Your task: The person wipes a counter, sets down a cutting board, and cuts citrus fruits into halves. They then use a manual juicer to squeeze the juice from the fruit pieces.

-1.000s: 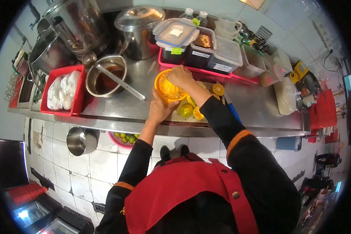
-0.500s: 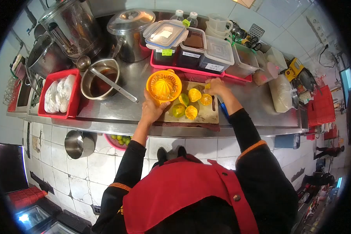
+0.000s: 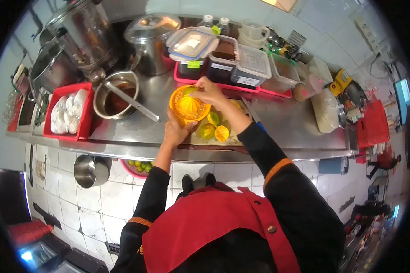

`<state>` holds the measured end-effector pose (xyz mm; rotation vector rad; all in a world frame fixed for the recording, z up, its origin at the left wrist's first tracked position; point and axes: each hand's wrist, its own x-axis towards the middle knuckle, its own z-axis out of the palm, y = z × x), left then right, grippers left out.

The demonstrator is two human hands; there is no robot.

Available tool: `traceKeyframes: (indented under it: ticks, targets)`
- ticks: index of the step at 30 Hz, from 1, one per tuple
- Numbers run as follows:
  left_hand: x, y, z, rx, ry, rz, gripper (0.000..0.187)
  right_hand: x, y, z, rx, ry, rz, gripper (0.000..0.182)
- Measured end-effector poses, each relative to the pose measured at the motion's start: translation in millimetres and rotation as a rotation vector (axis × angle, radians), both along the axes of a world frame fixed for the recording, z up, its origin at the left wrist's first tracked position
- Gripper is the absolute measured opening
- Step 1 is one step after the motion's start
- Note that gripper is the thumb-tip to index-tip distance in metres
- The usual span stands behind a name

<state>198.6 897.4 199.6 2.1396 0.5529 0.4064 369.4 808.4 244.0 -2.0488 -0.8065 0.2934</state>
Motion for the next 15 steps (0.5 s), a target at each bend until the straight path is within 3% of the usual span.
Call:
traceKeyframes:
  ticks: [2,5,7,14,15]
  targets:
    - [0,0,1,0.035,0.016,0.041,0.101,7,-3,-2,0.101,0.172,0.186,0.044]
    - [0,2,5,-0.016,0.046,-0.026,0.104,18,-2,7,0.074,0.134,0.447,0.048]
    - [-1,2,6,-0.028,0.052,-0.014,0.104,15,1,26,-0.266,-0.396,0.526,0.050]
    - [-3,3,16,-0.076,0.095,-0.024,0.105,-8,8,23,-0.338,-0.563,0.434,0.046]
    - [-3,3,18,-0.117,0.122,-0.037,0.103,-18,11,33,-0.461,-0.570,0.391,0.046]
